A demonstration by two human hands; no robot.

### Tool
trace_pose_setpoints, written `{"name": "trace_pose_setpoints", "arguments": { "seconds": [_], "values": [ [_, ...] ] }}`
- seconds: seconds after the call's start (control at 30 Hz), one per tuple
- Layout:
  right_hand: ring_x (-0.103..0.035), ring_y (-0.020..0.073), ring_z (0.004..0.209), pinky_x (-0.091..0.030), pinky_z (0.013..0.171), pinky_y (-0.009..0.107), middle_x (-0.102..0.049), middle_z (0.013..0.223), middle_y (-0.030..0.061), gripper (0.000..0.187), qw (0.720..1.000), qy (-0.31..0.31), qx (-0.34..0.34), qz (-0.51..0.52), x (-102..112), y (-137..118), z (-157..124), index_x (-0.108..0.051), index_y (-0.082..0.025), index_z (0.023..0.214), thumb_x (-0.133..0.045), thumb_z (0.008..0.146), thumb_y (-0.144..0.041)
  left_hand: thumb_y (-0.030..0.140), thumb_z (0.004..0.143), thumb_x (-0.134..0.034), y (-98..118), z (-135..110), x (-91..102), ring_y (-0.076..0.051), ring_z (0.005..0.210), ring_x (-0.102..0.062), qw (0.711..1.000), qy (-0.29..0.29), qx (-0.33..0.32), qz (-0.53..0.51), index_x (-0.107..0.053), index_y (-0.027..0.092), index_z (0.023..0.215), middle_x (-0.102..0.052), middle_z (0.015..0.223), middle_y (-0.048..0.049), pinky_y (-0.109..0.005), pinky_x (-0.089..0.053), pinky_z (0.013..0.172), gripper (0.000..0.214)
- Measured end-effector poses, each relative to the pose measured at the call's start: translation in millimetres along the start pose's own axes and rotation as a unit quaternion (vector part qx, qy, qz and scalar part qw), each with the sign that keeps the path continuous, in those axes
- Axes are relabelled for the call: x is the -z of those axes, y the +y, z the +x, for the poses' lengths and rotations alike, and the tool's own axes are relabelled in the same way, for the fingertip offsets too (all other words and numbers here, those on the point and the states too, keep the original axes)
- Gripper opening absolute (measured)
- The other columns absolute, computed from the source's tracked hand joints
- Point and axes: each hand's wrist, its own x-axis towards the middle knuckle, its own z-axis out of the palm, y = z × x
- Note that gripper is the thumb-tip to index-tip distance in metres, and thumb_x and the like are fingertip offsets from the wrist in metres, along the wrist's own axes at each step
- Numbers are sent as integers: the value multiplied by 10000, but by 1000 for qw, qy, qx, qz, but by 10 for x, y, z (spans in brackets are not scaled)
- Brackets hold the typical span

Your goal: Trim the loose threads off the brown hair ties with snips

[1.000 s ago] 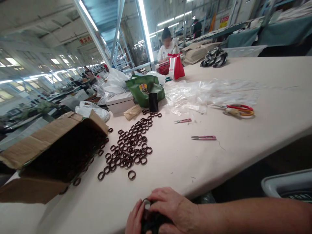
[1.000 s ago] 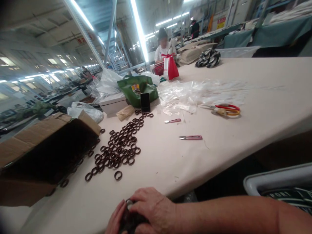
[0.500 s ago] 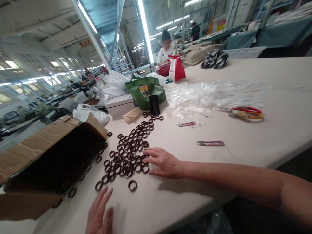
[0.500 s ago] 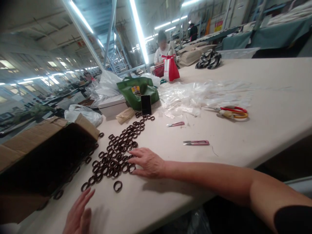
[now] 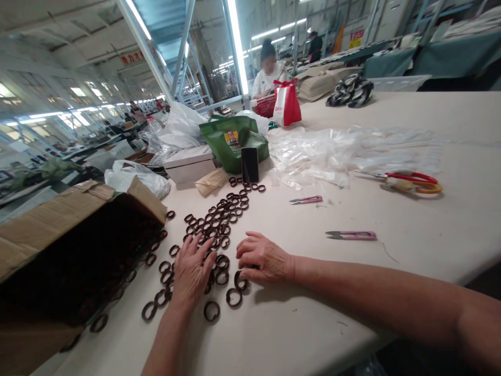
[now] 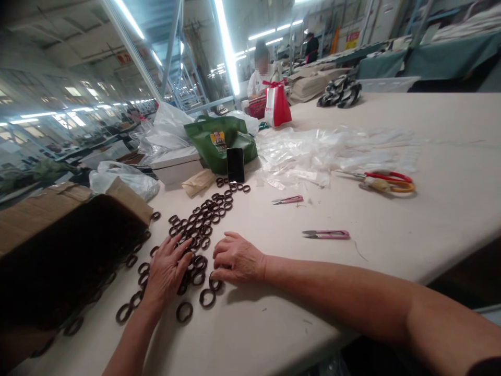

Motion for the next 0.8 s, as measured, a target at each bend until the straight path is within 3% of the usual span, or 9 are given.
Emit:
{"name": "trace_pose_setpoints", "arguments": {
  "seconds": [0.1,0.2,0.37,0.53,0.67,0.8],
  "values": [
    [-635,182,998,-253,1120,435,-719,1014,51,244,1000,22,-17,8,15,26,0,-692,-203,905,-560,958,-400,455,948,-439,17,142,-122,-346,1353,-434,1000,-14,17,-11,-723,209,1166,-621,1350,-120,-541,-345,1118,435],
    [-637,181,973,-284,1104,434,-718,1003,51,225,999,39,-29,9,35,95,32,-689,-201,916,-541,971,-362,458,939,-445,-40,133,-143,-328,1278,-504,999,-9,28,-36,-737,168,1059,-668,1253,-134,-506,-375,1103,428],
    [-594,202,1031,-398,1002,392,-681,1166,88,209,997,69,-38,-20,-11,225,180,-676,-187,1082,-525,963,-269,482,933,-460,-103,-107,-16,-285,1109,-600,998,14,9,-65,-713,201,825,-723,1057,-99,-440,-431,1038,393],
    [-574,248,1081,-410,981,414,-649,1242,106,267,996,23,-46,-78,-159,305,376,-706,-188,1105,-605,923,-355,445,921,-518,-137,-246,126,-273,1061,-624,996,66,-4,-54,-651,233,643,-743,938,-64,-417,-442,990,374],
    [-581,226,1040,-402,979,398,-676,1157,78,232,996,8,-44,-82,-187,302,414,-744,-203,948,-602,933,-386,422,891,-560,-83,-85,150,-250,905,-633,994,100,11,-37,-692,228,710,-727,903,-65,-396,-472,880,297],
    [-584,211,1007,-398,981,395,-683,1125,74,219,996,19,-39,-76,-161,269,345,-743,-205,903,-597,934,-366,358,861,-572,9,176,58,-260,918,-607,999,17,9,-30,-739,238,793,-721,930,-63,-401,-460,885,216]
  ]
}}
